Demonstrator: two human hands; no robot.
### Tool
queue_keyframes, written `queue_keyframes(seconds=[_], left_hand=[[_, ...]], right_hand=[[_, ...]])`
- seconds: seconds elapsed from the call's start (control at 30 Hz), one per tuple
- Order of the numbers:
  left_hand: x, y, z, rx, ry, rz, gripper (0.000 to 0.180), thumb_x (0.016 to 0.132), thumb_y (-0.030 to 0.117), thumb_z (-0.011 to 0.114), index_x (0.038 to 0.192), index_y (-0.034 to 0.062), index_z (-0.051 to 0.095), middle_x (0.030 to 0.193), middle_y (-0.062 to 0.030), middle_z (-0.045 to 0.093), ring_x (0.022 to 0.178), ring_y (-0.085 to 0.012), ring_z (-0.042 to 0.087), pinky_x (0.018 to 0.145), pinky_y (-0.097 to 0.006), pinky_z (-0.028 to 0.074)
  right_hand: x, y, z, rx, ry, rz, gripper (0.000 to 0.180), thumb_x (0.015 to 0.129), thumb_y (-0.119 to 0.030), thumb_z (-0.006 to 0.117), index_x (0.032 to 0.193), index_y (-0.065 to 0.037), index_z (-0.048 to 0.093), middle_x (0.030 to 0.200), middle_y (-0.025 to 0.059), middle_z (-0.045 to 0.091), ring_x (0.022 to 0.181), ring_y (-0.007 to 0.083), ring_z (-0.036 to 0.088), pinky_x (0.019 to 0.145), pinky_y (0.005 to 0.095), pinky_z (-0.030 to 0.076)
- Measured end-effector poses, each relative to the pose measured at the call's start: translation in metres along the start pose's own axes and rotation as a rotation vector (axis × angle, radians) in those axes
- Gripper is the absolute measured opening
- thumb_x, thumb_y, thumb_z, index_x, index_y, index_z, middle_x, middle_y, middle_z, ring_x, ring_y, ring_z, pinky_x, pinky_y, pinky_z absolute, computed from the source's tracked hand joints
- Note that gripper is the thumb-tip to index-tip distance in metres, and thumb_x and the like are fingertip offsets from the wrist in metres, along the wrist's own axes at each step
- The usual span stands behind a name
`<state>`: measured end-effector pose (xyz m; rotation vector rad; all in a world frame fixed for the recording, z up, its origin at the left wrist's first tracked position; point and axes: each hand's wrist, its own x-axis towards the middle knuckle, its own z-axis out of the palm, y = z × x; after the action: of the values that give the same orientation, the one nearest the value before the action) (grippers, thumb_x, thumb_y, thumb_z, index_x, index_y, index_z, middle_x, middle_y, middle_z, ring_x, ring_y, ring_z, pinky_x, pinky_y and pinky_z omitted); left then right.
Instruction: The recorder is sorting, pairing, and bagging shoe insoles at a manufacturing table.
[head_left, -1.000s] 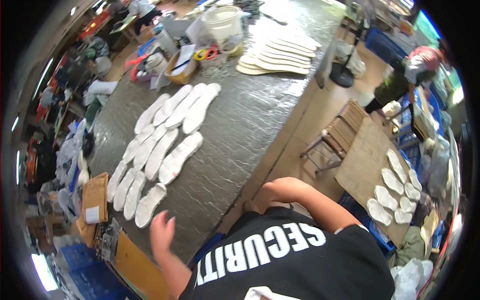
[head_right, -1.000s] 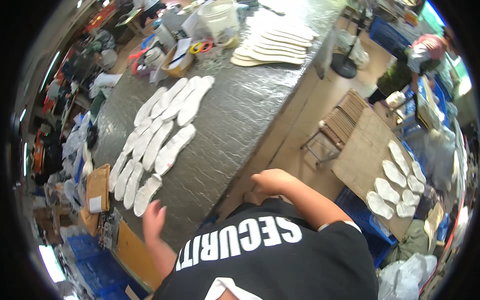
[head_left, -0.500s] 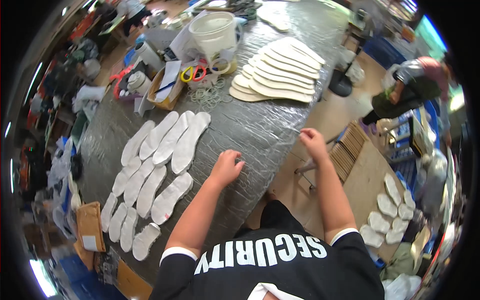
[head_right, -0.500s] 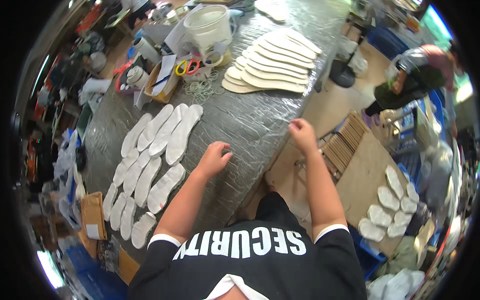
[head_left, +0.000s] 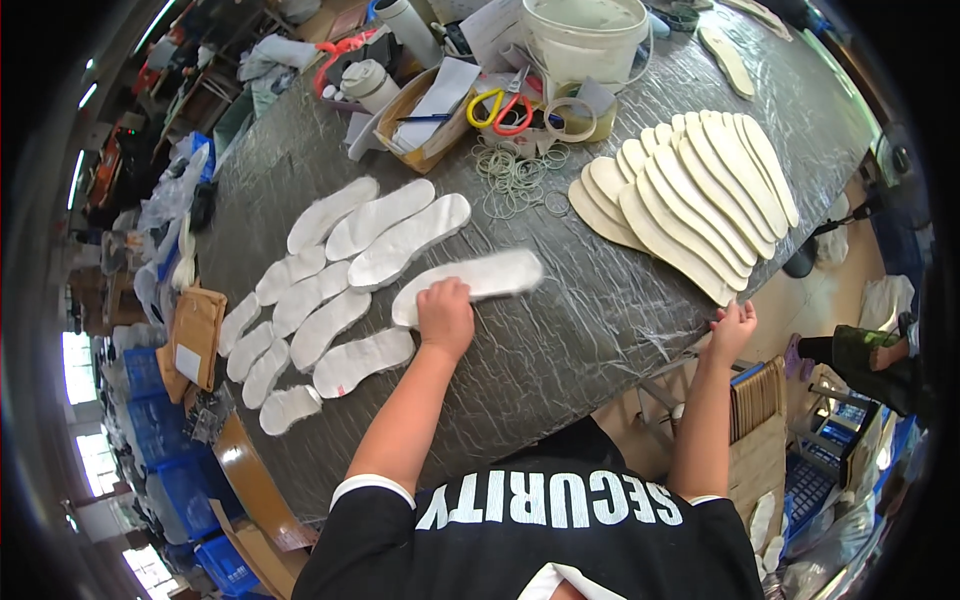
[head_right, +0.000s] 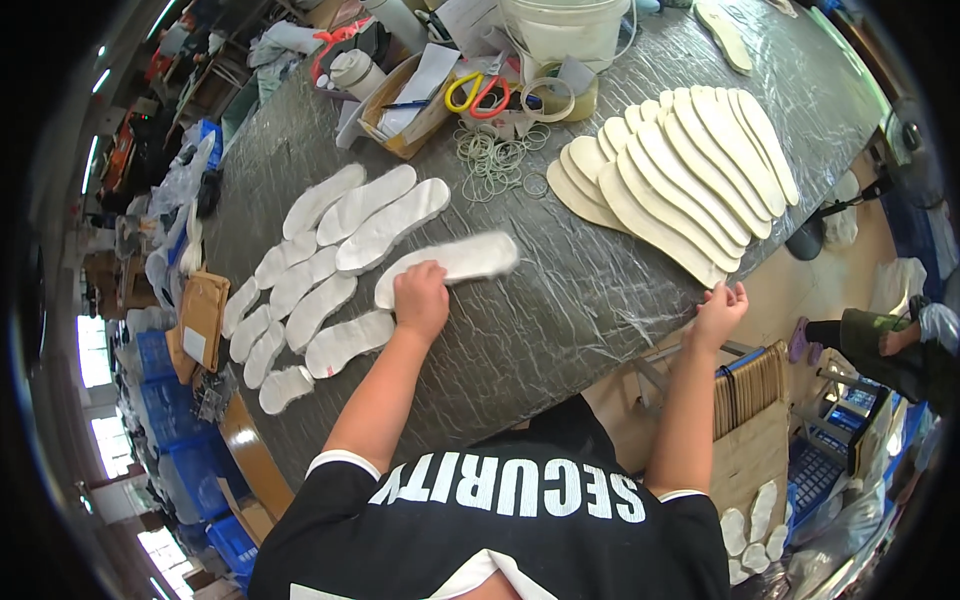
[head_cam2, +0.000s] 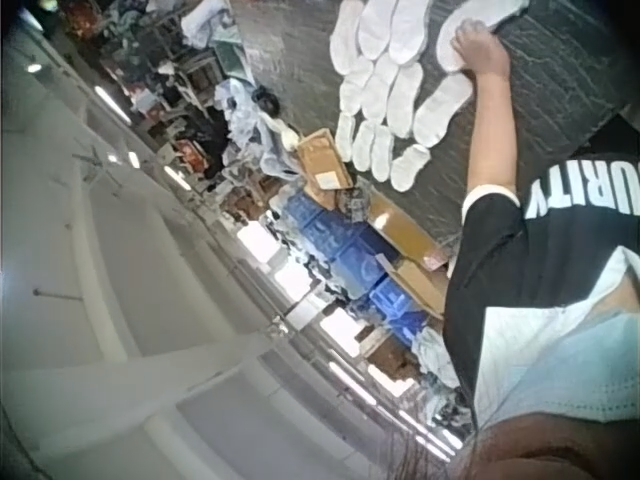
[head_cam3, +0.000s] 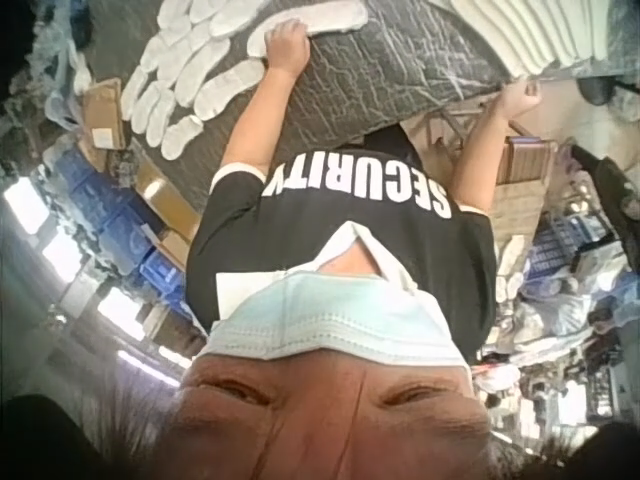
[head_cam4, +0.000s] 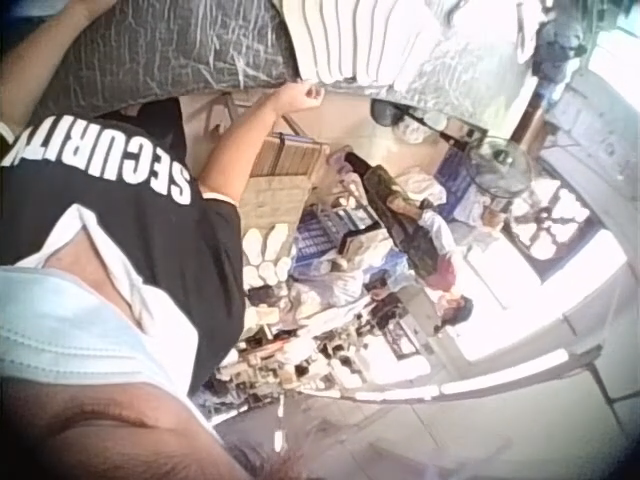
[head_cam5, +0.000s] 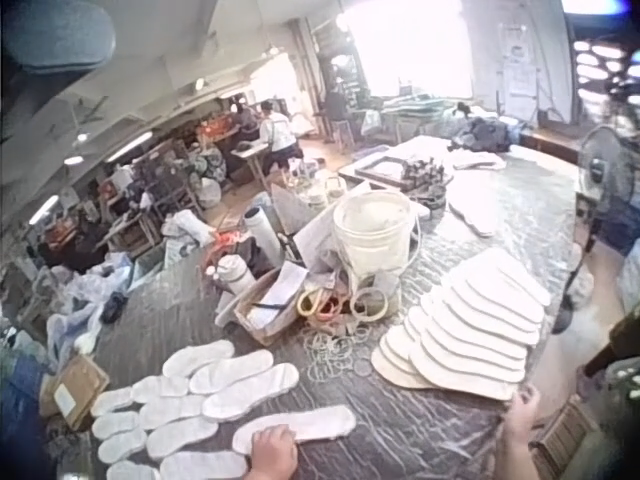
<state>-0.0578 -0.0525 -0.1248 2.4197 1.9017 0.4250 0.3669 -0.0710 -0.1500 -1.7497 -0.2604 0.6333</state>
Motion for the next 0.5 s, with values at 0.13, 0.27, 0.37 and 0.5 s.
queue_keyframes(seconds=[0.13, 0.27, 0.37, 0.5], left_hand=[[-0.028, 0.028, -0.014, -0.17, -0.106, 0.433, 0.012, 0.077, 0.01, 0.057, 0.086, 0.008, 0.064, 0.116, -0.0063, 0.06, 0.115, -0.026, 0.053, 0.098, -0.045, 0.038], [-0.032, 0.032, -0.026, -0.263, -0.195, 0.726, 0.01, 0.075, 0.012, 0.06, 0.084, 0.013, 0.065, 0.117, -0.0003, 0.06, 0.116, -0.021, 0.052, 0.107, -0.046, 0.034], [-0.026, 0.025, -0.028, -0.24, -0.27, 0.884, 0.008, 0.076, 0.015, 0.057, 0.078, 0.0113, 0.064, 0.113, -0.0003, 0.061, 0.116, -0.0207, 0.052, 0.108, -0.043, 0.034], [-0.031, 0.009, -0.027, -0.381, -0.335, 0.905, 0.01, 0.077, 0.015, 0.056, 0.08, 0.0103, 0.064, 0.111, -0.001, 0.062, 0.116, -0.0208, 0.053, 0.109, -0.044, 0.033]], right_hand=[[-0.082, 0.001, 0.019, -0.113, -0.221, -0.244, 0.038, 0.085, -0.007, 0.058, 0.121, -0.004, 0.048, 0.11, 0.0082, 0.048, 0.092, 0.0158, 0.048, 0.082, 0.0295, 0.043], [-0.163, 0.001, 0.034, -0.485, -0.949, -0.274, 0.042, 0.077, -0.01, 0.067, 0.116, -0.002, 0.053, 0.103, 0.0145, 0.06, 0.081, 0.0206, 0.059, 0.073, 0.0342, 0.05], [-0.211, 0.012, 0.042, -0.596, -1.042, -0.169, 0.037, 0.075, -0.009, 0.071, 0.103, 0.0, 0.049, 0.086, 0.0159, 0.062, 0.071, 0.0261, 0.064, 0.066, 0.0367, 0.052], [-0.273, 0.042, 0.027, -0.471, -1.134, -0.032, 0.024, 0.075, -0.006, 0.07, 0.089, 0.0, 0.052, 0.073, 0.0137, 0.063, 0.07, 0.0254, 0.064, 0.066, 0.0359, 0.051]])
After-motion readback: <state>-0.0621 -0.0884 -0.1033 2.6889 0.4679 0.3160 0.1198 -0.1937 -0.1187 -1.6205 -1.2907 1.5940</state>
